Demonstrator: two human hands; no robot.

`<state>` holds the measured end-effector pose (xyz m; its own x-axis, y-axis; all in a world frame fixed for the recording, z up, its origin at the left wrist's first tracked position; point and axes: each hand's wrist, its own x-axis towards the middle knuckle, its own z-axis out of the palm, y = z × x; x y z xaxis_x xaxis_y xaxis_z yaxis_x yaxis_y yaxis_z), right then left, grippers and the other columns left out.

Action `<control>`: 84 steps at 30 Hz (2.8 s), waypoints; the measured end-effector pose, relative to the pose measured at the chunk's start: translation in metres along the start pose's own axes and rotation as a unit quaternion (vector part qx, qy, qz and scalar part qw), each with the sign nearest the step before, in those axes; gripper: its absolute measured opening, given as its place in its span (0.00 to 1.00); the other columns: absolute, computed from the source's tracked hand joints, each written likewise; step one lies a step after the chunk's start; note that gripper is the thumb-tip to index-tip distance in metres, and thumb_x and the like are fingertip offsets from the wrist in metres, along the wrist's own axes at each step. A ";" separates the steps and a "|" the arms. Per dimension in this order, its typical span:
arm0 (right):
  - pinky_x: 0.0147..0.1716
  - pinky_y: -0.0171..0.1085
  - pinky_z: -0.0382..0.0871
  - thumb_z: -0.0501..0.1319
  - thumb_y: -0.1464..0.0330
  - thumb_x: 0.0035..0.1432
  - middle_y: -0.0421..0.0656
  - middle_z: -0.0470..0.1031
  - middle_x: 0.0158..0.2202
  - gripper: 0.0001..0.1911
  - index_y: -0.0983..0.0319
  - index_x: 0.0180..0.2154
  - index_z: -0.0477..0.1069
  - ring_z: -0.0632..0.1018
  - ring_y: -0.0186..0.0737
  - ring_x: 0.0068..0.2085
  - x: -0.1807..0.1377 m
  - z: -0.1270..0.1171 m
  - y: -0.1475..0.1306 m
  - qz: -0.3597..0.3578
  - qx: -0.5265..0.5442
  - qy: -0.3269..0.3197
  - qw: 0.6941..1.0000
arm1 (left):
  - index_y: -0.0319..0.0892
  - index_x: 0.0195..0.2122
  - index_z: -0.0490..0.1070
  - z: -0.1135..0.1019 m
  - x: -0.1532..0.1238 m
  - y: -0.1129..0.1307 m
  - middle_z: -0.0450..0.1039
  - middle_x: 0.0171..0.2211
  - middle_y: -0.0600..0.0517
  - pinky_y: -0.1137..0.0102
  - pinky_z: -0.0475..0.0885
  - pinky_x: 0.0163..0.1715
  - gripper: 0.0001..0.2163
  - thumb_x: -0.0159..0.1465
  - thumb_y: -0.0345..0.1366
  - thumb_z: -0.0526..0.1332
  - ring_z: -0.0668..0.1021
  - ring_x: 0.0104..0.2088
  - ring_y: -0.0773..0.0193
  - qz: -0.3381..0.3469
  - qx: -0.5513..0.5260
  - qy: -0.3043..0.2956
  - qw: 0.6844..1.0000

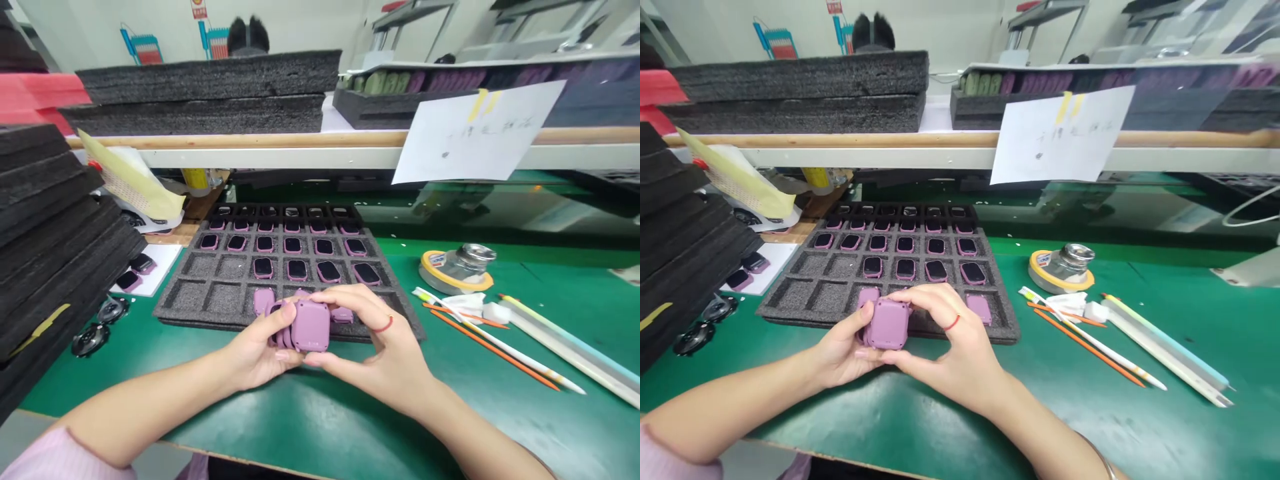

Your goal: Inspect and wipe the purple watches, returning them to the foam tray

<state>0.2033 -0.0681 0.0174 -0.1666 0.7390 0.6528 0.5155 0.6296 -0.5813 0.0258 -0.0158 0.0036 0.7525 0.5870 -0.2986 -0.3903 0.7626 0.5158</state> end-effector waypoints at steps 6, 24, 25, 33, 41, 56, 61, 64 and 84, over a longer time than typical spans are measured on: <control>0.42 0.43 0.78 0.68 0.67 0.56 0.47 0.81 0.45 0.19 0.58 0.50 0.72 0.82 0.45 0.43 0.010 -0.001 0.011 0.008 -0.025 0.025 0.999 | 0.39 0.40 0.77 -0.011 -0.011 -0.004 0.75 0.32 0.51 0.84 0.60 0.17 0.22 0.46 0.40 0.80 0.76 0.28 0.71 -0.007 0.028 -0.055 0.998; 0.57 0.49 0.73 0.57 0.64 0.69 0.50 0.78 0.53 0.14 0.59 0.53 0.72 0.79 0.46 0.55 0.043 0.085 0.019 0.106 0.062 -0.031 0.992 | 0.41 0.41 0.76 -0.021 -0.018 -0.001 0.81 0.30 0.49 0.75 0.56 0.08 0.28 0.47 0.54 0.76 0.74 0.14 0.66 -0.177 0.233 -0.259 0.920; 0.53 0.46 0.76 0.55 0.63 0.70 0.48 0.80 0.49 0.12 0.59 0.50 0.72 0.81 0.44 0.51 0.041 0.069 0.018 0.118 0.070 -0.011 0.990 | 0.40 0.43 0.77 -0.024 -0.016 -0.003 0.82 0.34 0.46 0.76 0.57 0.10 0.27 0.48 0.53 0.76 0.75 0.16 0.67 -0.144 0.211 -0.243 0.936; 0.44 0.44 0.81 0.75 0.59 0.52 0.51 0.78 0.49 0.20 0.57 0.43 0.73 0.81 0.50 0.51 0.005 0.017 -0.002 -0.017 0.015 -0.064 0.998 | 0.35 0.34 0.77 -0.025 -0.005 -0.005 0.75 0.29 0.49 0.75 0.53 0.16 0.24 0.59 0.57 0.67 0.65 0.15 0.76 0.004 0.023 -0.072 0.997; 0.40 0.41 0.82 0.70 0.69 0.58 0.50 0.80 0.47 0.06 0.59 0.36 0.75 0.83 0.46 0.46 0.004 0.028 -0.004 -0.011 0.004 -0.023 1.000 | 0.34 0.34 0.75 -0.020 -0.004 -0.001 0.71 0.25 0.52 0.78 0.54 0.16 0.21 0.62 0.53 0.67 0.63 0.16 0.77 -0.014 -0.014 -0.063 0.998; 0.30 0.33 0.82 0.70 0.62 0.60 0.40 0.82 0.34 0.09 0.58 0.31 0.74 0.82 0.33 0.26 0.006 0.020 0.006 0.228 0.252 0.228 0.912 | 0.34 0.39 0.77 -0.022 -0.002 -0.003 0.79 0.31 0.45 0.74 0.54 0.18 0.22 0.65 0.53 0.63 0.64 0.16 0.75 -0.036 0.007 -0.050 0.998; 0.52 0.36 0.80 0.69 0.71 0.60 0.42 0.83 0.45 0.09 0.57 0.42 0.75 0.84 0.40 0.48 0.002 0.020 0.008 0.182 0.249 0.200 0.930 | 0.34 0.38 0.78 -0.020 -0.004 -0.003 0.79 0.31 0.45 0.74 0.53 0.19 0.21 0.61 0.51 0.68 0.65 0.17 0.74 -0.026 0.013 -0.065 0.997; 0.52 0.37 0.81 0.66 0.73 0.61 0.42 0.83 0.45 0.10 0.56 0.44 0.74 0.84 0.40 0.48 0.001 0.019 0.007 0.166 0.235 0.188 0.939 | 0.35 0.38 0.79 -0.020 -0.005 -0.004 0.79 0.31 0.46 0.74 0.53 0.19 0.20 0.58 0.50 0.70 0.66 0.17 0.74 -0.029 0.007 -0.074 0.997; 0.46 0.39 0.82 0.62 0.82 0.60 0.45 0.83 0.42 0.16 0.61 0.46 0.77 0.85 0.41 0.43 -0.006 0.008 -0.002 -0.132 -0.066 -0.002 0.989 | 0.37 0.36 0.75 -0.020 -0.008 -0.001 0.69 0.26 0.53 0.75 0.50 0.19 0.19 0.59 0.50 0.70 0.65 0.19 0.75 -0.027 0.029 -0.064 0.997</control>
<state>0.1969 -0.0722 0.0105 -0.3138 0.5538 0.7713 0.5578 0.7649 -0.3222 0.0096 -0.0165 -0.0102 0.8350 0.5027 -0.2237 -0.3182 0.7728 0.5492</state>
